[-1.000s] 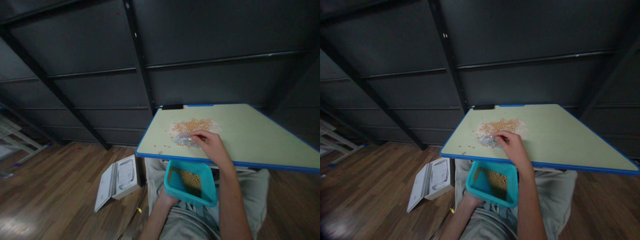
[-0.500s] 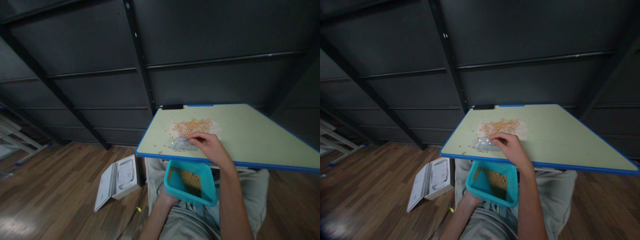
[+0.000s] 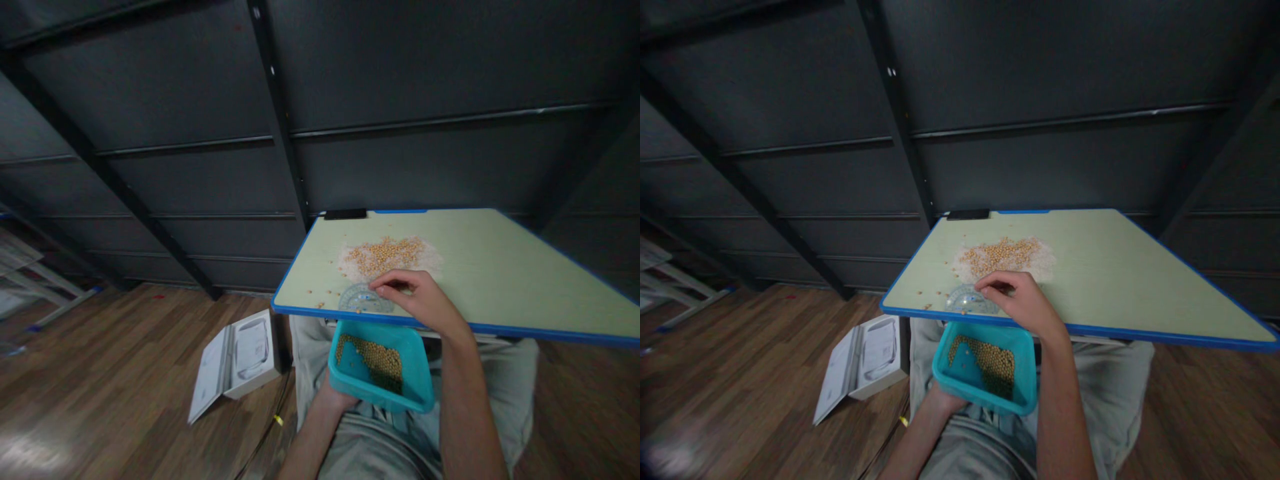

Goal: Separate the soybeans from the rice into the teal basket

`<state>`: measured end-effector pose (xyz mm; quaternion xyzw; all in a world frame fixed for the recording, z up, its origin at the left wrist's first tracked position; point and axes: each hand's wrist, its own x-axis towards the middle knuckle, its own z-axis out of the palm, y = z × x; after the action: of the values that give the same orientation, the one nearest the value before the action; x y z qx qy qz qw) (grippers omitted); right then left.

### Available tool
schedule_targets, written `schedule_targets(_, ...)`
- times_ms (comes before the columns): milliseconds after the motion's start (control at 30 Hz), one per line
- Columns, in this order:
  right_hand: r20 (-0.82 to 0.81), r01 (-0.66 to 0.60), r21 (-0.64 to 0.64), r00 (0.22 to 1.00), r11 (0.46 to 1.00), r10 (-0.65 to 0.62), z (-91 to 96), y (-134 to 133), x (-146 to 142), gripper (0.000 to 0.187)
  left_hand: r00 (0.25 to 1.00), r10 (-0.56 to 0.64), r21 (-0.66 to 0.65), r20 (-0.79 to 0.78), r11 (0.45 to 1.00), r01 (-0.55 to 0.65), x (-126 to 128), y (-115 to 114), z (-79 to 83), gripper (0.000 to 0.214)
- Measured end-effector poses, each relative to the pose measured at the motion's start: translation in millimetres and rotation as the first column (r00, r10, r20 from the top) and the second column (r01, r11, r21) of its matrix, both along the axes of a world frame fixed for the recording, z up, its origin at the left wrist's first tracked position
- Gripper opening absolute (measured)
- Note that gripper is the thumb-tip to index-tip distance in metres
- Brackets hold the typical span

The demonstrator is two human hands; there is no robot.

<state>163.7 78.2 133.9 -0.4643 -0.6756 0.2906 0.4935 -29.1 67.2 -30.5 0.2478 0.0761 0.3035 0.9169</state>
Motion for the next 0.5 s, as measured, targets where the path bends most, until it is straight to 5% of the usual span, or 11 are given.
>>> schedule_targets(367, 0.027, -0.011, -0.016, 1.0, 1.0, 0.011, -1.6, -0.1, 0.3, 0.014, 0.995, 0.04, 0.099, -0.087, 0.995, -0.031, 1.8, 3.3, 0.3, 0.062)
schedule_targets(500, 0.016, -0.035, -0.024, 0.999, 0.999, 0.035, -1.1, -1.2, -0.3, 0.018, 0.99, 0.039, 0.068, -0.136, 0.997, -0.03, 5.0, 4.1, 5.3, 0.053)
